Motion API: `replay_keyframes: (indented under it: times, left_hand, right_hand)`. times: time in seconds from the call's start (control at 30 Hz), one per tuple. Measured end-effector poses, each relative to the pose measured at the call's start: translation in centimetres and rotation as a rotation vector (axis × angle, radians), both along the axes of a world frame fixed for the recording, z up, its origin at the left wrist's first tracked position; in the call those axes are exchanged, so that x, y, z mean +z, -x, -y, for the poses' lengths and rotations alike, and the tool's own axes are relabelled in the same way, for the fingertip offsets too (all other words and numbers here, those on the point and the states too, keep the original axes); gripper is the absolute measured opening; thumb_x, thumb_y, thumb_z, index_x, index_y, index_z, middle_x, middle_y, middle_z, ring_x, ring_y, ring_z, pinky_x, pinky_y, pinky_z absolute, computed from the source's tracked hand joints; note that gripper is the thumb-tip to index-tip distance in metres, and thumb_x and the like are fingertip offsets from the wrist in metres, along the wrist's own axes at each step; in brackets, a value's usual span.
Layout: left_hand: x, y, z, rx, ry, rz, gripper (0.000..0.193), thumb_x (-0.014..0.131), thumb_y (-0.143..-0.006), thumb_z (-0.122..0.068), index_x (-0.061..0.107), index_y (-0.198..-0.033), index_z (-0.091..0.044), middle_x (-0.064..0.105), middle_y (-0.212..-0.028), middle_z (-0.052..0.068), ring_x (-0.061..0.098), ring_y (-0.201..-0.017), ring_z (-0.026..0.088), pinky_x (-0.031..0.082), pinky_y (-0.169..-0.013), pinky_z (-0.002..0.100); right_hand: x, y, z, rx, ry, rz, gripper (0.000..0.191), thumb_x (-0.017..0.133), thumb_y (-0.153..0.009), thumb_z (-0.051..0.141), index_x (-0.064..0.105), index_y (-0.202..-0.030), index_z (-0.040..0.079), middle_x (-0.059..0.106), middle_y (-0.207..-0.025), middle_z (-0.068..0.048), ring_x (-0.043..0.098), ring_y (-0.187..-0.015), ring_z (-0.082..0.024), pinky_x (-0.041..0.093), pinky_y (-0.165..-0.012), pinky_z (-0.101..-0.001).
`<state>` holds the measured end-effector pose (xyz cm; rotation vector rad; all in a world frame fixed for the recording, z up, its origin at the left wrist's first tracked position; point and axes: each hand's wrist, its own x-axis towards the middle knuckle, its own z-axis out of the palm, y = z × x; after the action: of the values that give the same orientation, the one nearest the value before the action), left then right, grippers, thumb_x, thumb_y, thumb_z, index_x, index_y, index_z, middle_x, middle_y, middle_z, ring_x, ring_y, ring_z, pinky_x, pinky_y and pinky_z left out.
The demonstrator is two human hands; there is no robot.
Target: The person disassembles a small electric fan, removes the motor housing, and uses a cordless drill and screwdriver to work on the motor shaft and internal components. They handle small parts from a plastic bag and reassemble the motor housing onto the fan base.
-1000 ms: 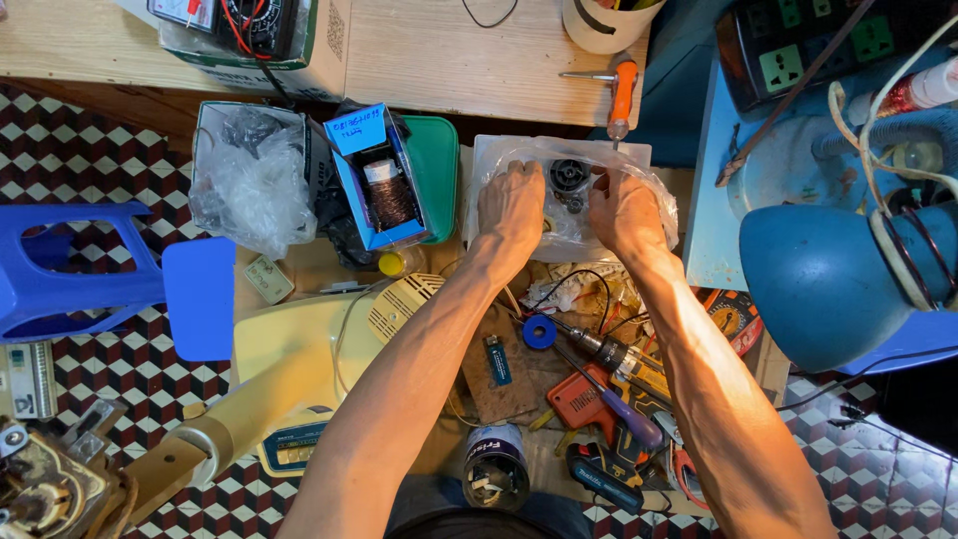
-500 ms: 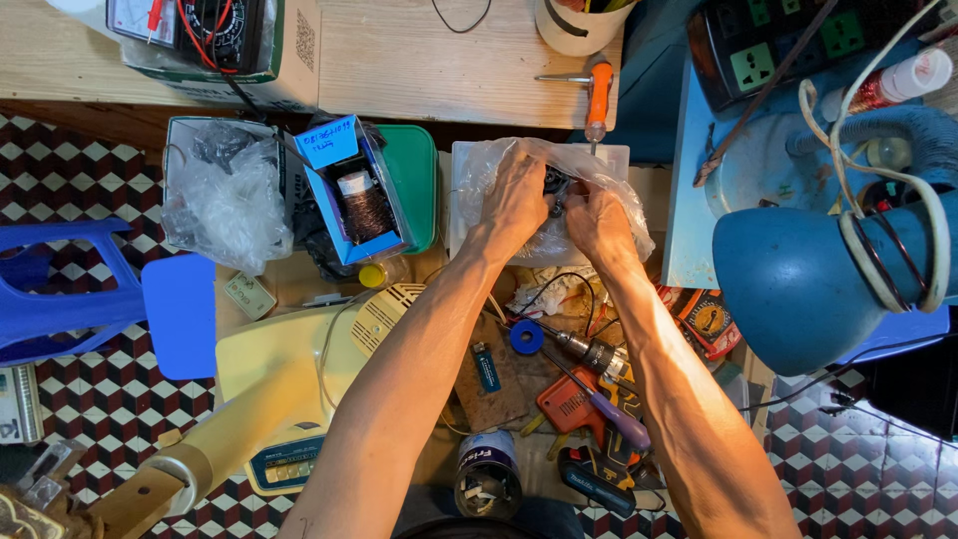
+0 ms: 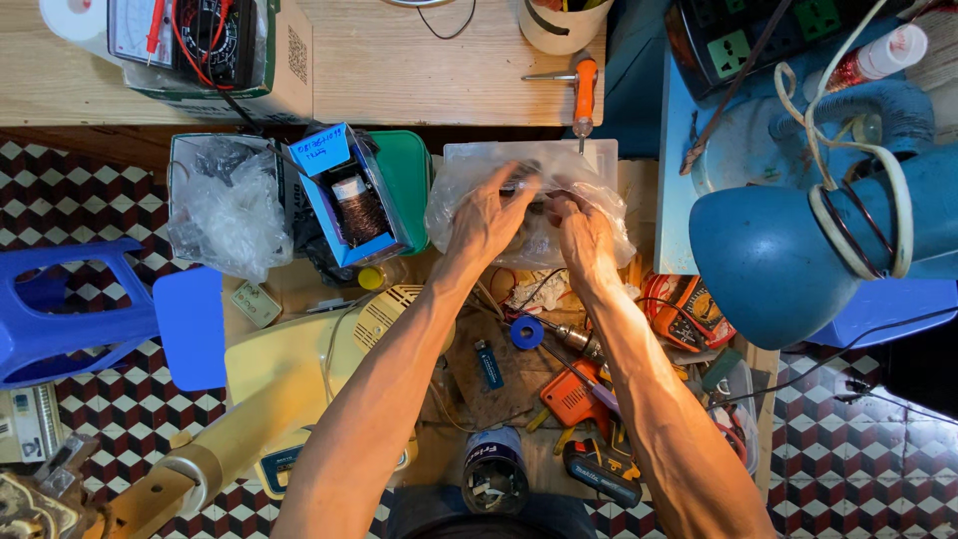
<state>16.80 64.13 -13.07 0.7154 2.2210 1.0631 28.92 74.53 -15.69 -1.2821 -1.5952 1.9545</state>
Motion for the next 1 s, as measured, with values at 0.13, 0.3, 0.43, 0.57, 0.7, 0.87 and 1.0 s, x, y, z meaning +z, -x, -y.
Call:
replay_keyframes:
  times: [0.13, 0.3, 0.43, 0.57, 0.7, 0.87, 1.0]
  left_hand:
    - [-1.8, 0.6, 1.0, 0.112, 0.001, 0.321, 0.083, 0.044, -0.099, -0.077, 0.062, -0.145, -0.01, 0.068, -0.117, 0.013, 0.064, -0.108, 0.027, 0.052, -0.086, 0.049]
    - [-2.1, 0.9, 0.9, 0.263, -0.089, 0.786, 0.081, 0.05, -0.092, -0.07, 0.069, -0.122, 0.003, 0.076, -0.095, 0.018, 0.076, -0.077, 0.025, 0.066, -0.068, 0.036]
    - [-1.4, 0.5, 1.3, 0.229, -0.143, 0.816, 0.071, 0.048, -0.092, -0.064, 0.07, -0.116, -0.002, 0.076, -0.093, 0.014, 0.076, -0.072, 0.021, 0.065, -0.064, 0.033]
    - [-1.1, -0.5, 2.1, 0.263, -0.137, 0.885, 0.059, 0.054, -0.093, -0.056, 0.067, -0.117, -0.004, 0.073, -0.091, 0.01, 0.073, -0.073, 0.02, 0.067, -0.067, 0.035]
    - [-1.6, -1.0, 2.3, 0.253, -0.141, 0.931, 0.061, 0.052, -0.099, -0.057, 0.068, -0.116, 0.0, 0.071, -0.094, 0.011, 0.071, -0.079, 0.019, 0.065, -0.072, 0.033]
    - [-1.7, -1.4, 1.1, 0.411, -0.377, 1.11, 0.049, 0.052, -0.1, -0.047, 0.068, -0.122, -0.006, 0.073, -0.111, 0.006, 0.068, -0.097, 0.017, 0.058, -0.085, 0.033]
    - [-0.6, -1.6, 1.3, 0.355, -0.397, 1.097, 0.049, 0.048, -0.104, -0.044, 0.067, -0.129, -0.006, 0.071, -0.119, 0.004, 0.064, -0.103, 0.016, 0.05, -0.087, 0.031]
  right_hand:
    - [1.5, -0.1, -0.2, 0.116, -0.033, 0.22, 0.045, 0.055, -0.096, 0.019, 0.062, -0.14, 0.014, 0.071, -0.118, -0.011, 0.063, -0.104, -0.024, 0.051, -0.095, -0.0368]
    - [4.3, -0.8, 0.2, 0.359, -0.21, 0.196, 0.064, 0.054, -0.091, 0.024, 0.048, -0.154, 0.02, 0.061, -0.14, -0.012, 0.058, -0.128, -0.027, 0.043, -0.107, -0.04]
    - [5.6, -0.5, 1.4, 0.498, -0.39, 0.146, 0.067, 0.065, -0.088, 0.033, 0.048, -0.148, 0.01, 0.06, -0.14, -0.019, 0.059, -0.126, -0.035, 0.048, -0.104, -0.0455]
    - [6.6, -0.5, 2.6, 0.461, -0.617, 0.166, 0.068, 0.075, -0.088, 0.034, 0.05, -0.142, 0.0, 0.063, -0.13, -0.026, 0.061, -0.122, -0.038, 0.05, -0.101, -0.0484]
    - [7.8, -0.9, 3.2, 0.426, -0.606, 0.318, 0.061, 0.077, -0.086, 0.035, 0.058, -0.135, 0.002, 0.069, -0.122, -0.021, 0.068, -0.116, -0.034, 0.053, -0.101, -0.0454]
    - [8.7, -1.4, 3.9, 0.38, -0.755, 0.247, 0.062, 0.075, -0.088, 0.033, 0.059, -0.139, 0.0, 0.067, -0.124, -0.024, 0.065, -0.114, -0.035, 0.054, -0.098, -0.047]
    - [8.3, -2.5, 3.4, 0.343, -0.546, 0.203, 0.072, 0.067, -0.094, 0.04, 0.049, -0.147, -0.005, 0.062, -0.126, -0.024, 0.065, -0.112, -0.03, 0.055, -0.095, -0.0446]
